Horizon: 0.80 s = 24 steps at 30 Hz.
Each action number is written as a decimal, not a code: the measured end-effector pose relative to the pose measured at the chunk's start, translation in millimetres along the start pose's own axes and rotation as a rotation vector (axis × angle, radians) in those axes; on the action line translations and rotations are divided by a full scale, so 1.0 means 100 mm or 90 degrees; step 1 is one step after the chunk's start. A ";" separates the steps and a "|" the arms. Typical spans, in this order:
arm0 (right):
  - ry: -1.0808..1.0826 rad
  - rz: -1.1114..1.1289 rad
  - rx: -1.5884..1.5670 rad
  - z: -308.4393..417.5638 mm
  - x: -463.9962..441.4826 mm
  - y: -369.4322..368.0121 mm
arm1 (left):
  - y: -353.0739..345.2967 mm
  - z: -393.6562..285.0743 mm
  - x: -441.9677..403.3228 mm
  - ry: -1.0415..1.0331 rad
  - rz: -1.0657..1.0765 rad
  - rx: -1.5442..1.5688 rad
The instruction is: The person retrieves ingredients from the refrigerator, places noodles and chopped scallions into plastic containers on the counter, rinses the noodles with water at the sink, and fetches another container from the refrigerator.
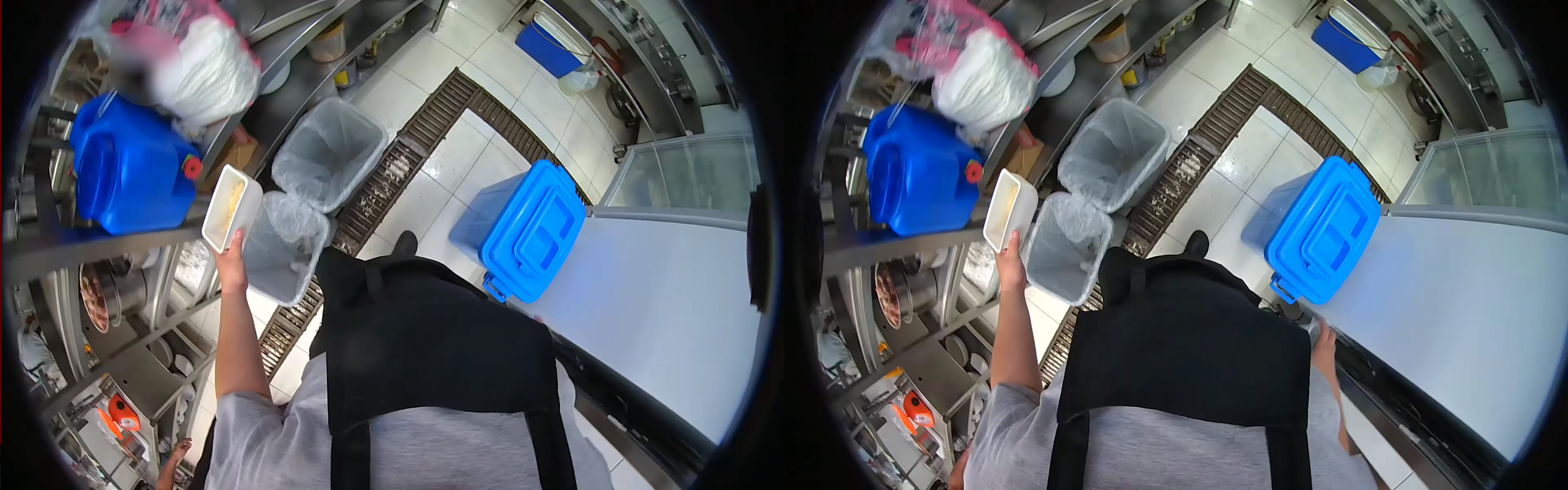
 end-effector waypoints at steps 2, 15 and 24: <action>0.082 -0.029 -0.013 0.87 -0.79 0.86 | -0.28 -0.17 -0.12 -0.019 0.008 -0.009; 0.159 -0.122 0.016 2.85 -4.46 2.12 | -3.40 -0.24 -1.60 -0.042 0.309 -0.047; -0.479 0.074 0.087 0.23 -3.87 1.69 | -7.38 -0.90 -2.77 -0.013 0.685 -0.051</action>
Point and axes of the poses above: each hand's wrist, its own x-axis away from the middle knuckle, its own y-axis out of the back of the hand, z = x × y, the point moved 8 cm from there along -x, towards the middle knuckle, and after that the axes turned 12 degrees about x, right-handed, at the moved point
